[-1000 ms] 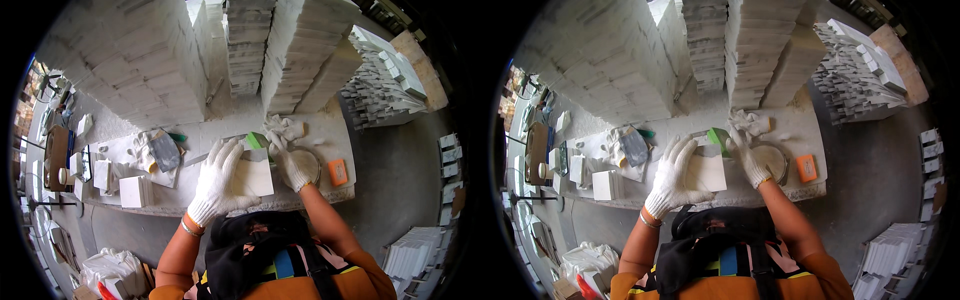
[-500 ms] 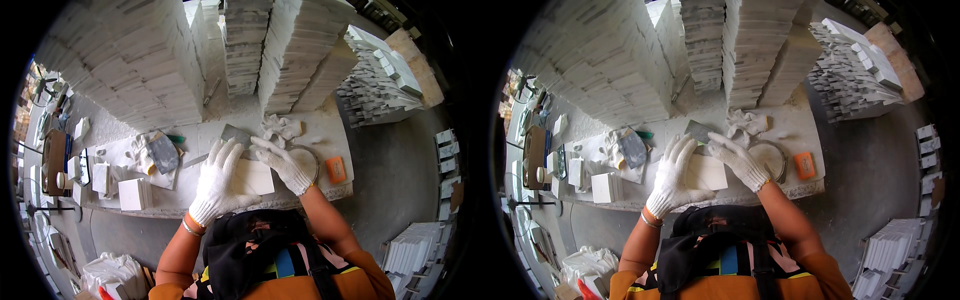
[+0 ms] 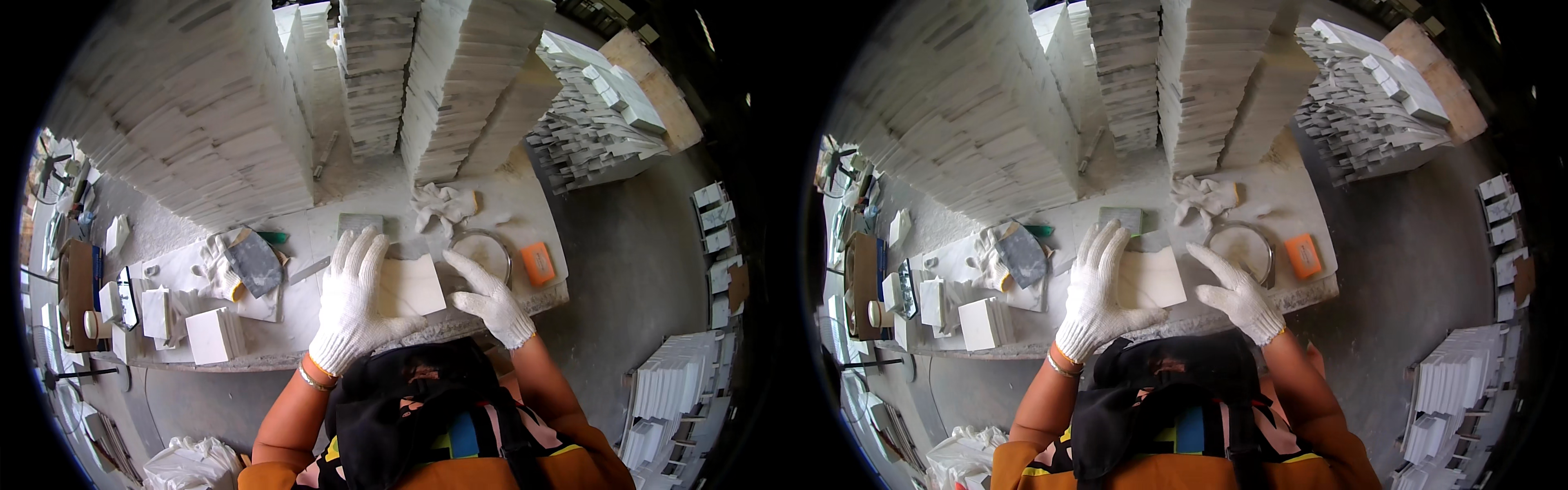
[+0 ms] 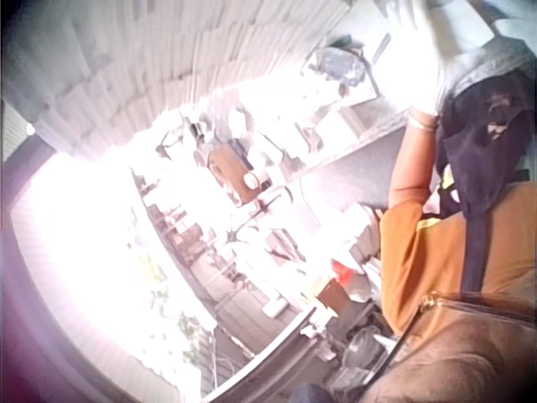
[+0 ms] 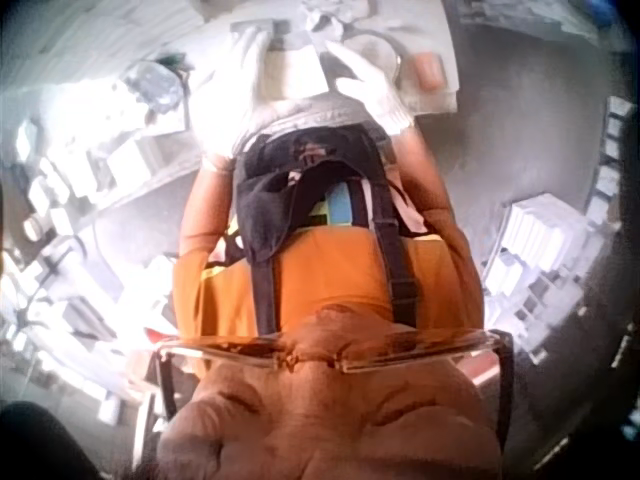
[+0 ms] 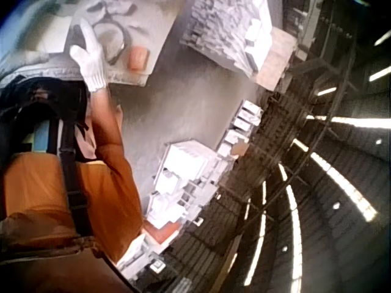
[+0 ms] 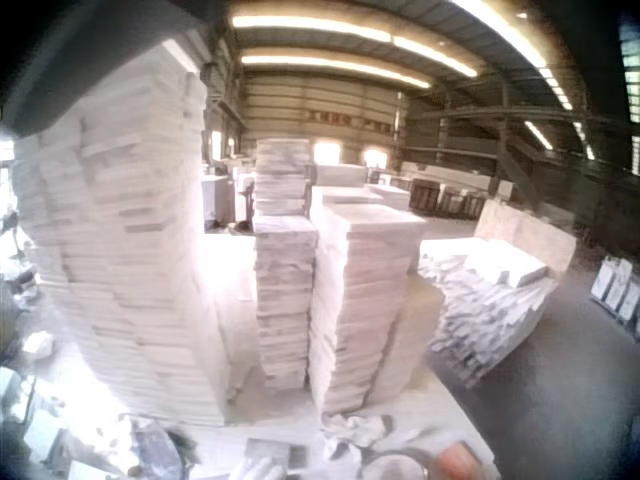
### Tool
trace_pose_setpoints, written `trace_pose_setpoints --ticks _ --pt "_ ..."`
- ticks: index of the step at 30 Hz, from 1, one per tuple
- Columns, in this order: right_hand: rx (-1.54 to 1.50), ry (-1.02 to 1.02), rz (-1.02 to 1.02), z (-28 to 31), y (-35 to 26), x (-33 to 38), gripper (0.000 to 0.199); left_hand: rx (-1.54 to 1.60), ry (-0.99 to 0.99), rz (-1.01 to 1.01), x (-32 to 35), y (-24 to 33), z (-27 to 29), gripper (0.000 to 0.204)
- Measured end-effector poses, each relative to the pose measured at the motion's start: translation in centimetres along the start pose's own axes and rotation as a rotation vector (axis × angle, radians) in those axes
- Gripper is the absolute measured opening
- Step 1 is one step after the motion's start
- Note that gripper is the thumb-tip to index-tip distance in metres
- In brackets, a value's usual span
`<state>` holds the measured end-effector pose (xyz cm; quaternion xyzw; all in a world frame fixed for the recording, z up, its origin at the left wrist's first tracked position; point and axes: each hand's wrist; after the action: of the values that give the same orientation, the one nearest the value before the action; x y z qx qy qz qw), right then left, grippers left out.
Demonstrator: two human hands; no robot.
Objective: The person applies a white paste to the edges of small square tiles using a putty knife, then smooths the edges with a green sponge and an orange block. They inspect the tiles and stack them on a nearby pile.
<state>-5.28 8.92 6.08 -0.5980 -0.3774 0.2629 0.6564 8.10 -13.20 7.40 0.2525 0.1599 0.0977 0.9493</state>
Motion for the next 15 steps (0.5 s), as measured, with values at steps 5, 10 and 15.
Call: trace_pose_setpoints --ticks 5,10,15 --pt "0.447 -0.024 0.241 -1.0 -0.2 -1.0 0.069 0.006 0.013 -0.014 -0.1 0.0 -0.1 0.115" --pt "0.591 0.027 0.309 -2.0 0.1 1.5 0.067 -0.003 0.026 -0.011 -0.1 0.0 -0.3 0.115" --pt "0.685 0.036 0.343 -1.8 -0.6 3.9 0.060 -0.016 0.040 -0.028 -0.2 0.0 -0.2 0.116"
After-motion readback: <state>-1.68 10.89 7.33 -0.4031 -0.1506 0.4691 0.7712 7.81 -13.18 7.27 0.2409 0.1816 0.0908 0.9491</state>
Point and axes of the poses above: each hand's wrist, its own x-axis away from the middle knuckle, its own z-axis out of the back of the hand, y = z × x, and after that the axes turned 4 degrees about -x, right-handed
